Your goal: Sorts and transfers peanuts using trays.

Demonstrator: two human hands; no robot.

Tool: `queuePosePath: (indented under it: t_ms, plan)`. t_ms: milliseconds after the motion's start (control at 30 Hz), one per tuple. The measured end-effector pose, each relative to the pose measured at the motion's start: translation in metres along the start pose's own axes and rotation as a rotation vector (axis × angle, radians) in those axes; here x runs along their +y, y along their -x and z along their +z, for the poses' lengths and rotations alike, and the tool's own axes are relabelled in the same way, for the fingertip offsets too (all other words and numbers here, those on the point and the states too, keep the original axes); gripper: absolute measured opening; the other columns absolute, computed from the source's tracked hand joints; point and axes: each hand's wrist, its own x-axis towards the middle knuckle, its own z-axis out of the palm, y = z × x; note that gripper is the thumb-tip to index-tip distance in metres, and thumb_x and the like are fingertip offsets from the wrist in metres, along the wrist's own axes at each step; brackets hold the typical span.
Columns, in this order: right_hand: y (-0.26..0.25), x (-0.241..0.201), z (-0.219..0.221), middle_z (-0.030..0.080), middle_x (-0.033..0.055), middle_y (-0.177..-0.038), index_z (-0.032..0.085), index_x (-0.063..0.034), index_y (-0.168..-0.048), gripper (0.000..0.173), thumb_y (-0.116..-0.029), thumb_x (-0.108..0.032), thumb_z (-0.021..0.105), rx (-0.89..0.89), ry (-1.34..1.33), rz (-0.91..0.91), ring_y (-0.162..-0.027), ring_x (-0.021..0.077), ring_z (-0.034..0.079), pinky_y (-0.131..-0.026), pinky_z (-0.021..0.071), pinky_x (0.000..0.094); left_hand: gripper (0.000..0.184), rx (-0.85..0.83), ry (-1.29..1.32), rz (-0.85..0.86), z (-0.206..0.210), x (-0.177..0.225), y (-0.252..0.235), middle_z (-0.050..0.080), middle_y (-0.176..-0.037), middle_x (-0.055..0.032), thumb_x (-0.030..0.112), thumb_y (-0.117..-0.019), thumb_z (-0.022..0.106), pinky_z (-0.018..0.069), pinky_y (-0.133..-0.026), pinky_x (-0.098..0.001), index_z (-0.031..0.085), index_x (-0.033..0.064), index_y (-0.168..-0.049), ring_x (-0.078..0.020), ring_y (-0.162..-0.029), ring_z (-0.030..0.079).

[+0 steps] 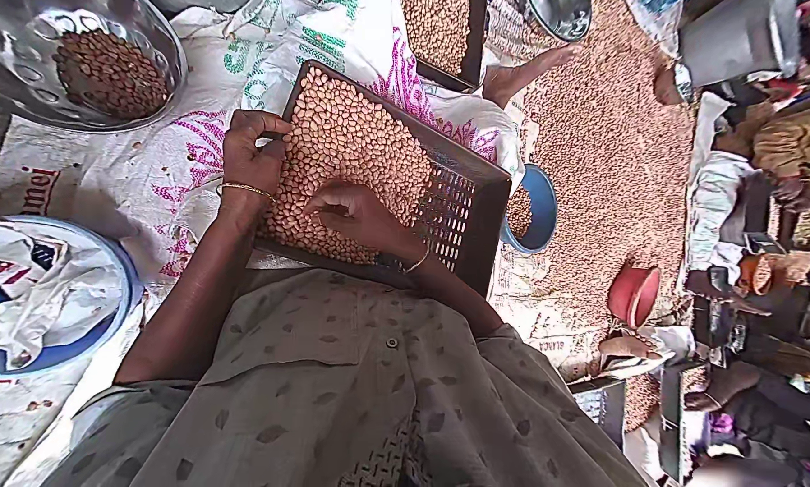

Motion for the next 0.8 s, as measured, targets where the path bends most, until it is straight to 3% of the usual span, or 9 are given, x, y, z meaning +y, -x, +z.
queuePosePath:
  t_ms: [133,200,267,500,700,800]
  plan:
    - [0.004,0.012,0.03,0.066,0.023,-0.109,0.075,0.0017,-0.108,0.017,-0.0926,-0.003,0.068,0.003,0.529,-0.095,-0.099,0.0338,0.068,-0.084,0.0592,0.0416,0.025,0.004,-0.011,0.019,-0.001,-0.002,-0.001,0.058,-0.13,-0.0181,-0.003,-0.0956,0.051,0.046,-0.101,-0.0272,0.067,-0.0018,-0.115,-0.0166,-0.122,0.055]
    - [0.006,0.012,0.037,0.066,0.0213,-0.111,0.074,0.0009,-0.104,0.014,-0.0947,-0.006,0.066,-0.003,0.679,-0.129,-0.106,0.0352,0.066,-0.086,0.0585,0.0402,0.026,0.006,-0.014,0.022,0.0,-0.003,-0.001,0.058,-0.13,-0.0177,-0.002,-0.0949,0.052,0.0457,-0.102,-0.0275,0.068,-0.0012,-0.115,-0.0164,-0.122,0.055]
    - [0.007,0.012,0.043,0.067,0.0208,-0.11,0.075,0.0003,-0.101,0.012,-0.0933,-0.004,0.067,0.02,0.78,-0.174,-0.103,0.0359,0.068,-0.079,0.0603,0.0393,0.026,0.007,-0.019,0.019,0.0,-0.004,-0.001,0.058,-0.131,-0.0178,-0.001,-0.0947,0.052,0.0461,-0.102,-0.0279,0.067,-0.0012,-0.116,-0.0162,-0.122,0.055]
    - [0.012,0.007,0.047,0.069,0.0177,-0.109,0.076,-0.0024,-0.098,0.017,-0.0947,-0.004,0.059,0.02,0.98,-0.175,-0.1,0.0332,0.068,-0.075,0.0571,0.0397,0.027,0.013,-0.016,-0.012,0.001,-0.003,0.001,0.057,-0.131,-0.0147,0.0,-0.0943,0.052,0.0462,-0.099,-0.0264,0.067,0.0012,-0.116,-0.0133,-0.121,0.054]
    - [0.011,0.01,0.044,0.068,0.0156,-0.113,0.076,-0.0035,-0.101,0.02,-0.096,-0.005,0.057,-0.061,0.954,-0.174,-0.107,0.0325,0.065,-0.081,0.0537,0.0417,0.025,0.016,-0.082,0.015,0.004,0.0,0.002,0.054,-0.135,-0.0177,0.0,-0.096,0.051,0.0473,-0.099,-0.0248,0.065,-0.0018,-0.116,-0.014,-0.123,0.054]
    - [0.013,0.012,0.038,0.064,0.0177,-0.134,0.077,-0.0016,-0.097,0.019,-0.0946,-0.009,0.059,-0.059,0.809,-0.155,-0.114,0.0343,0.065,-0.09,0.0541,0.0447,0.024,0.017,-0.103,0.018,0.005,0.002,0.002,0.054,-0.135,-0.0182,0.0,-0.0961,0.05,0.048,-0.098,-0.0243,0.065,-0.0022,-0.115,-0.0138,-0.123,0.054]
